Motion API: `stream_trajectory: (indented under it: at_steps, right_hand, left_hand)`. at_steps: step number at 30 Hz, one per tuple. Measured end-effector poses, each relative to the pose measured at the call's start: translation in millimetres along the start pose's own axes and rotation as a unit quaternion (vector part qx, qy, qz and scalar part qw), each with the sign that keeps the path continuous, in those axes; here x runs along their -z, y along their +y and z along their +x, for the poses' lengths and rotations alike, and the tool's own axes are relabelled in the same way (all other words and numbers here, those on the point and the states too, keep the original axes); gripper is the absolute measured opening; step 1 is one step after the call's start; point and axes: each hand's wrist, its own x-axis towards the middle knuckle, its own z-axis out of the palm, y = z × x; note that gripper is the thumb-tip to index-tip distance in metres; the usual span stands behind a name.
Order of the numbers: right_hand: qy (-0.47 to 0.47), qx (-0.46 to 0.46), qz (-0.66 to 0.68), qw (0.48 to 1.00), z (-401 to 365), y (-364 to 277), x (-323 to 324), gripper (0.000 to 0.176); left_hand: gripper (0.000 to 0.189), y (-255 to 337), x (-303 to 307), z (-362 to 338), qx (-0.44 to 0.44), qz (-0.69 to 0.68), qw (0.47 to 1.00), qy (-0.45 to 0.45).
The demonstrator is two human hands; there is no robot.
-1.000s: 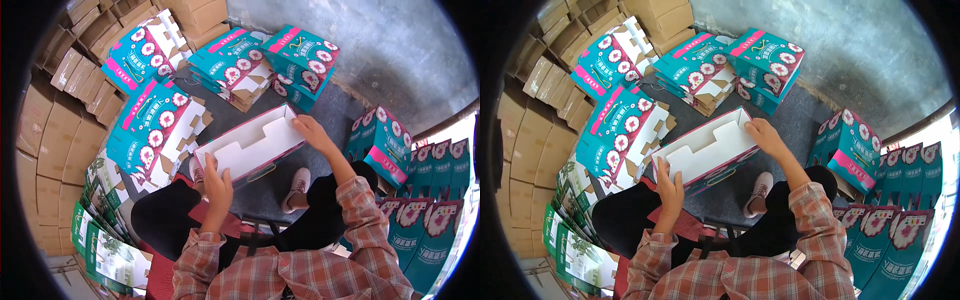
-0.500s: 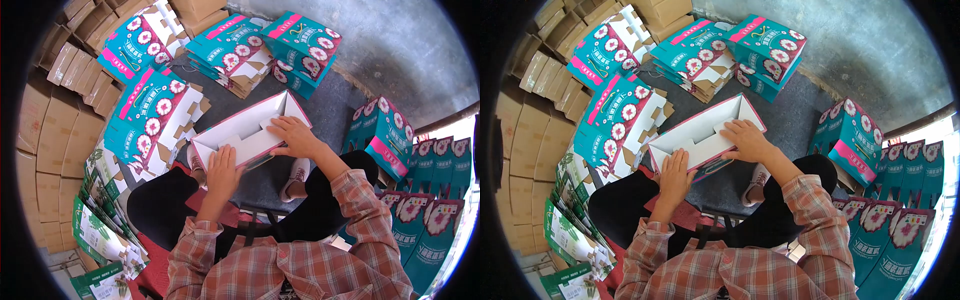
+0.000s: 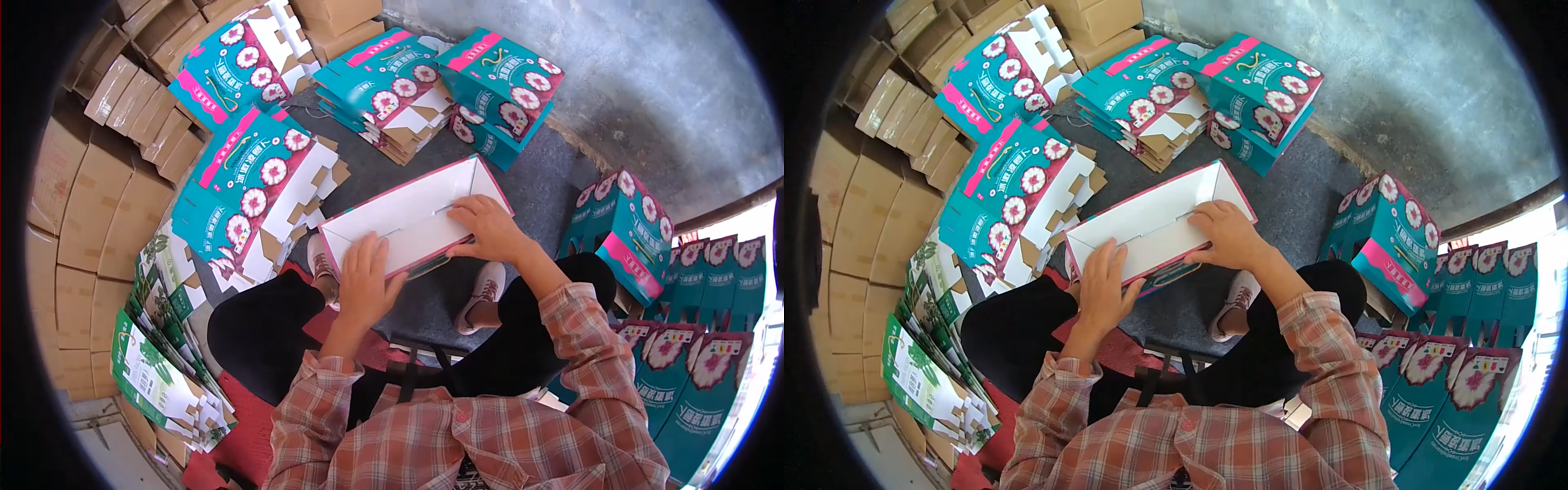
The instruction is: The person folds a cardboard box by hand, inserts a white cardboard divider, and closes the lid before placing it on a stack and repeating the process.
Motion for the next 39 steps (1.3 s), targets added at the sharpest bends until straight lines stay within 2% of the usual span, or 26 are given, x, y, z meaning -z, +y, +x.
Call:
stream_trajectory:
  at_steps: [2,4,6,7,9,10,11,12,13,14,16,17,18,20,21,22,24,26,28,30,31,32,34,36,38,39]
  right_hand:
    - [0.006,-0.019,0.01,1.0,1,-5,11,0.05]
    - [0.063,-0.133,0.038,0.988,2,-2,19,0.039]
    - [0.13,-0.157,0.063,0.977,5,15,21,0.034]
    - [0.166,-0.153,0.073,0.971,7,27,20,0.035]
    - [0.28,-0.129,0.071,0.949,23,36,41,0.04]
    - [0.352,-0.156,0.162,0.909,31,36,58,0.045]
    - [0.43,-0.174,0.34,0.818,38,22,78,0.048]
    - [0.462,-0.165,0.347,0.8,43,24,91,0.059]
    - [0.352,-0.253,0.365,0.824,41,51,87,0.064]
    - [0.237,-0.335,0.378,0.83,33,80,75,0.069]
    - [0.073,-0.493,0.414,0.762,23,109,35,0.074]
    - [0.06,-0.515,0.392,0.76,21,114,16,0.076]
    - [0.046,-0.534,0.372,0.758,18,114,1,0.077]
    - [-0.003,-0.517,0.486,0.705,15,110,-14,0.075]
    - [-0.006,-0.511,0.485,0.71,15,113,-20,0.075]
    - [-0.031,-0.525,0.484,0.699,12,116,-28,0.078]
    - [-0.067,-0.535,0.483,0.69,2,127,-40,0.082]
    - [-0.095,-0.532,0.542,0.644,-6,139,-41,0.082]
    - [-0.092,-0.559,0.501,0.655,-8,131,-46,0.079]
    - [-0.184,-0.536,0.508,0.649,-27,152,-73,0.063]
    - [-0.202,-0.537,0.556,0.601,-29,148,-67,0.056]
    - [-0.198,-0.538,0.554,0.604,-29,146,-60,0.056]
    - [-0.147,-0.49,0.587,0.627,-25,134,-33,0.051]
    - [-0.146,-0.431,0.603,0.656,-17,99,8,0.055]
    - [-0.035,-0.45,0.474,0.756,-13,91,18,0.063]
    - [-0.049,-0.435,0.505,0.744,-10,93,24,0.073]
  left_hand:
    - [0.06,-6,3,-1,0.024,-0.007,0.999,0.047]
    - [0.06,-19,4,-3,0.047,-0.013,0.995,0.092]
    - [0.059,-42,-2,-5,0.187,-0.094,0.961,0.182]
    - [0.059,-58,-11,-8,0.188,-0.093,0.961,0.179]
    - [0.062,-91,-27,-13,0.359,-0.351,0.839,0.208]
    - [0.062,-101,-26,-14,0.362,-0.35,0.841,0.199]
    - [0.066,-109,-25,-14,0.451,-0.423,0.762,0.194]
    - [0.07,-113,-26,-11,0.53,-0.488,0.668,0.186]
    - [0.093,-109,-22,-11,0.524,-0.487,0.69,0.112]
    - [0.094,-121,-27,-12,0.514,-0.528,0.674,0.063]
    - [0.097,-140,-41,-13,0.538,-0.585,0.607,0.003]
    - [0.099,-165,-61,-18,0.568,-0.607,0.556,-0.015]
    - [0.099,-167,-65,-18,0.563,-0.608,0.559,-0.016]
    - [0.094,-162,-70,-14,0.549,-0.649,0.526,-0.025]
    - [0.079,-129,-45,4,0.537,-0.683,0.494,-0.039]
    - [0.079,-130,-46,2,0.537,-0.684,0.493,-0.031]
    - [0.08,-139,-58,-14,0.562,-0.604,0.545,-0.148]
    - [0.071,-170,-93,-37,0.533,-0.638,0.525,-0.181]
    - [0.062,-178,-101,-50,0.499,-0.671,0.505,-0.216]
    - [0.056,-164,-97,-56,0.542,-0.535,0.61,-0.22]
    - [0.059,-152,-80,-50,0.535,-0.584,0.576,-0.202]
    - [0.059,-157,-79,-47,0.531,-0.586,0.577,-0.203]
    - [0.066,-170,-82,-40,0.605,-0.581,0.486,-0.245]
    - [0.063,-158,-77,-30,0.583,-0.598,0.521,-0.177]
    - [0.06,-105,-18,-1,0.42,-0.648,0.634,-0.052]
    - [0.051,-96,-8,3,0.375,-0.613,0.695,-0.003]
